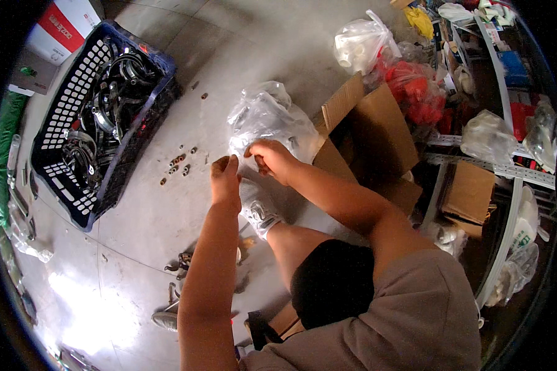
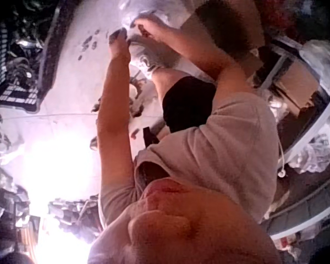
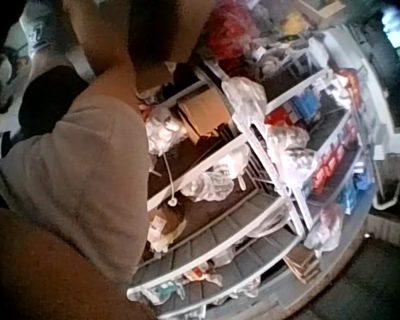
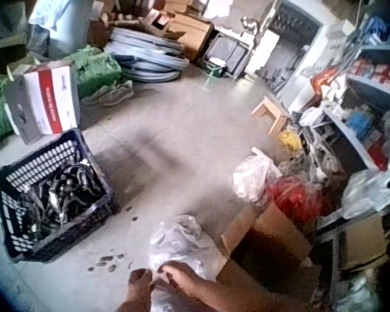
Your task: The person sits on a low stool and assembles small metal hardware components by hand. They pick up curved metal pieces and small fasteners from the floor, connect them, and place the assembled units into a blue crate.
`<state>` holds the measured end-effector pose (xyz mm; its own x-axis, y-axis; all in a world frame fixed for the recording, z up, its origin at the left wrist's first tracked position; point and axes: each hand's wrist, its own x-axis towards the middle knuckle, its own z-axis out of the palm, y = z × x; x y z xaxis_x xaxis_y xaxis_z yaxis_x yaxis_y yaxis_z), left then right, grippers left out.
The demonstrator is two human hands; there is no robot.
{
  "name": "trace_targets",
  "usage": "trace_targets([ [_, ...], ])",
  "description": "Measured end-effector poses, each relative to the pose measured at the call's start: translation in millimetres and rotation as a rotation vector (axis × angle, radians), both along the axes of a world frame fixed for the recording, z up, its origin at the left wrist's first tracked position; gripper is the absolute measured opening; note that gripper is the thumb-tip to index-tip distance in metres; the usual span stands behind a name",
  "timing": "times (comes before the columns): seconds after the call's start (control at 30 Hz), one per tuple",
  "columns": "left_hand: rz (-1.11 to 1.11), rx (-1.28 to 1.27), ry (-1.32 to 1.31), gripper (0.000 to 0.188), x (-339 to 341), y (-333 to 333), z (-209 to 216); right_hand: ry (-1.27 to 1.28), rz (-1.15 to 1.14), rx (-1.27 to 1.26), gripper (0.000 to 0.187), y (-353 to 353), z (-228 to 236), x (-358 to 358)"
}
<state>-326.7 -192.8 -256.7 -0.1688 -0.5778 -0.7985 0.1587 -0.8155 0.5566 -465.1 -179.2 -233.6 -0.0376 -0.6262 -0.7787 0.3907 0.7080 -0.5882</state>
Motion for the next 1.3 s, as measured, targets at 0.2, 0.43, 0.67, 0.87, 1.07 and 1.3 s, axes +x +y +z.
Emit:
trace_targets([
  [0.2, -0.394, 0.092, -0.113, 0.045, -28, -10, -31, 0.092, -0.501, -0.036, 0.009, -24, -15, -24],
  [0.43, 0.274, -0.067, 0.302, 0.009, -25, -15, 9, 0.048, -0.539, -0.174, 0.010, -69, 2, -63],
  [0.67, 0.291, -0.196, 0.468, 0.007, 15, -18, 94, 0.014, -0.537, -0.173, 0.006, -91, 5, -62],
  [0.87, 0.363, -0.098, 0.634, 0.021, 40, -14, 132, 0.063, -0.524, -0.098, 0.002, -99, -5, -60],
  [1.07, 0.382, -0.102, 0.583, 0.037, 48, -19, 135, 0.088, -0.369, -0.117, 0.003, -98, -5, -52],
  [1.3, 0.402, -0.114, 0.638, 0.043, 54, -19, 129, 0.144, -0.258, -0.095, 0.010, -102, -34, -56],
])
